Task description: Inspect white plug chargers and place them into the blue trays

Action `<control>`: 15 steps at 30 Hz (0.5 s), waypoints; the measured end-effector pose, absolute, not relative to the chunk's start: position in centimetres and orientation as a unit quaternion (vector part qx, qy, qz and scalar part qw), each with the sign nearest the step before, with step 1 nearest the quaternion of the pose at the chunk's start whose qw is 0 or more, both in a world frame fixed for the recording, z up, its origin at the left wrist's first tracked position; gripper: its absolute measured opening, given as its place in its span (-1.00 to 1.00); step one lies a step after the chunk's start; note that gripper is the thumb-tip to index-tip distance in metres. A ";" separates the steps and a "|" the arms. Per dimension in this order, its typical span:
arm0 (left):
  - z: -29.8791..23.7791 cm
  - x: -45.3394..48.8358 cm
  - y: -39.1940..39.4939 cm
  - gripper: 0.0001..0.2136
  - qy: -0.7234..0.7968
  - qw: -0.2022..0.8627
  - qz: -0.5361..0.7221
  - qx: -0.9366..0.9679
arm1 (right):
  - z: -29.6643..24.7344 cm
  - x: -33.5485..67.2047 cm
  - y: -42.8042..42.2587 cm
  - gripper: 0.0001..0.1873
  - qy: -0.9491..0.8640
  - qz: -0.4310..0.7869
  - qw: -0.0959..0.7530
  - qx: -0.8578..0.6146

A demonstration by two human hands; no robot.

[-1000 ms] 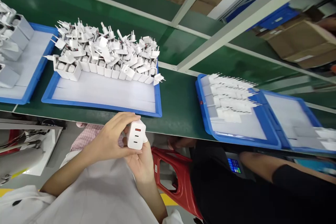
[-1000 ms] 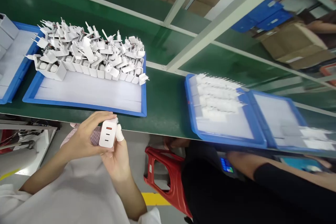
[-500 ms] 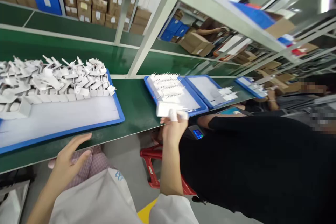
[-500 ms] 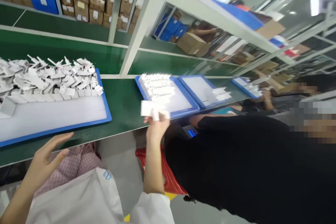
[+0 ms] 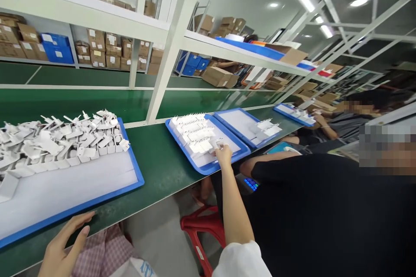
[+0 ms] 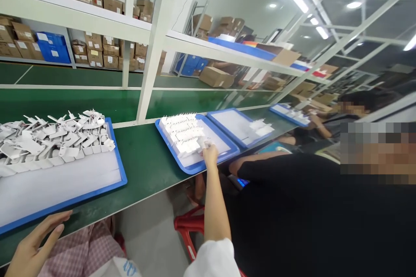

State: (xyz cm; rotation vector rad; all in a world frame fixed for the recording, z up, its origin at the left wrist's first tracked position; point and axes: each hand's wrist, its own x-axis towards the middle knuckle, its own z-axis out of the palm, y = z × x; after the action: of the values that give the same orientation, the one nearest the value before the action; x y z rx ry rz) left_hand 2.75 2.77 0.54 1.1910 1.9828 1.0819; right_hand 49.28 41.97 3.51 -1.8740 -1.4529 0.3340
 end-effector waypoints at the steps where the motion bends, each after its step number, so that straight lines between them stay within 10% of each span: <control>1: 0.6 2.8 2.9 -0.65 0.746 0.298 0.405 0.438 | 3.4 49.6 42.2 -0.74 -0.570 0.143 0.351 -0.729; 15: 1.6 4.5 3.5 -0.60 0.751 0.328 0.433 0.377 | 3.3 50.4 42.2 -0.40 -0.645 0.215 0.302 -0.668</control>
State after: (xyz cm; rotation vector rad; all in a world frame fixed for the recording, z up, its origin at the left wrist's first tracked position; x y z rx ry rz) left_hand 4.47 3.52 1.59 0.9857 1.9647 1.1323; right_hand 50.44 42.16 3.35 -1.7723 -1.7092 0.5694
